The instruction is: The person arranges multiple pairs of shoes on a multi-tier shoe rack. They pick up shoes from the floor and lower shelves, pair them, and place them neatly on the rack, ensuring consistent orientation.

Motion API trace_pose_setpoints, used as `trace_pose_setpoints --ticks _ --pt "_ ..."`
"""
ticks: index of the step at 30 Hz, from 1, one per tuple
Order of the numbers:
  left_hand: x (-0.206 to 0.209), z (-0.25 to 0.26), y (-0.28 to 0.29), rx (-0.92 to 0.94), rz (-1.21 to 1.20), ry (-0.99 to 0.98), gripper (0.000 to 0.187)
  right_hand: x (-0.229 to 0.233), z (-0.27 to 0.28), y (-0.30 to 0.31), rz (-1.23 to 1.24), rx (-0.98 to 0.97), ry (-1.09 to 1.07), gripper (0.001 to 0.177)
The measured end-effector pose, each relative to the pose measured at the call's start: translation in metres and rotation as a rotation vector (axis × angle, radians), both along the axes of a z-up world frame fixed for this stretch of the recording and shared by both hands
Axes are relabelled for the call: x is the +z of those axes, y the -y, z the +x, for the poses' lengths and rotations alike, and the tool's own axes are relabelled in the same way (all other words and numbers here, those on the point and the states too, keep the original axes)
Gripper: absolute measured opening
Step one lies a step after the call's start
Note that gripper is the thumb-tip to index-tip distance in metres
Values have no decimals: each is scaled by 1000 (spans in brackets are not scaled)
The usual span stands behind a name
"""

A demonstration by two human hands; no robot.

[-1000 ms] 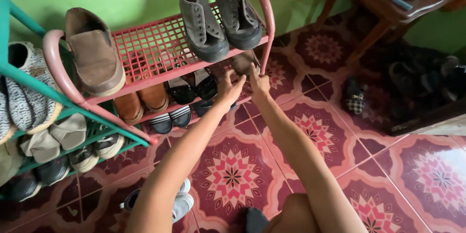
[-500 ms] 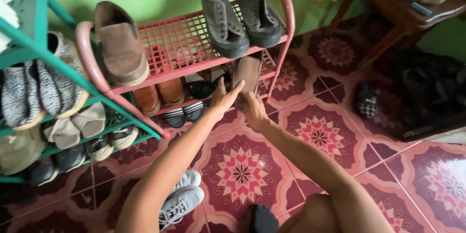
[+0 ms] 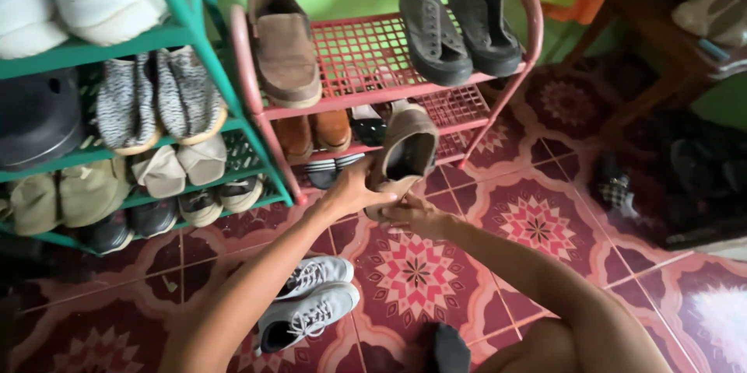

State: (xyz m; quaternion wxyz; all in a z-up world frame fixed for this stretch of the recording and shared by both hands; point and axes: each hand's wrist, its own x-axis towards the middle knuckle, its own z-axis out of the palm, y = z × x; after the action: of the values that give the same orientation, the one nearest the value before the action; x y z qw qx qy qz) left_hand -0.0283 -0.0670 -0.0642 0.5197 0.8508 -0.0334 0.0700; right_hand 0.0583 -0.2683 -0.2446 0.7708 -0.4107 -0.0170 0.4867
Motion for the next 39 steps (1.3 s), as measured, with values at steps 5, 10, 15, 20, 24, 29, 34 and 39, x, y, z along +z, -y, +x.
trace_pose_setpoints --ticks 5,10,15,20,24,29,34,39 --pt "19 17 -5 103 -33 403 61 211 -37 -36 -81 80 626 38" --pt "41 37 -30 320 145 735 76 242 4 -51 -20 5 925 66" --pt "43 55 -45 279 80 739 85 261 35 -74 -67 -264 848 70" --pt "39 58 -42 418 238 583 66 243 52 -96 -119 -309 798 62" --pt "69 40 -34 493 387 455 35 233 71 -101 -324 -359 1010 56" --pt "42 68 -43 551 528 442 31 241 71 -116 -374 -412 1038 55" --pt "46 69 -51 580 500 403 29 250 62 -104 -751 -338 1414 45" --pt "29 48 -64 378 205 701 14 197 46 -101 -400 -581 1610 17"
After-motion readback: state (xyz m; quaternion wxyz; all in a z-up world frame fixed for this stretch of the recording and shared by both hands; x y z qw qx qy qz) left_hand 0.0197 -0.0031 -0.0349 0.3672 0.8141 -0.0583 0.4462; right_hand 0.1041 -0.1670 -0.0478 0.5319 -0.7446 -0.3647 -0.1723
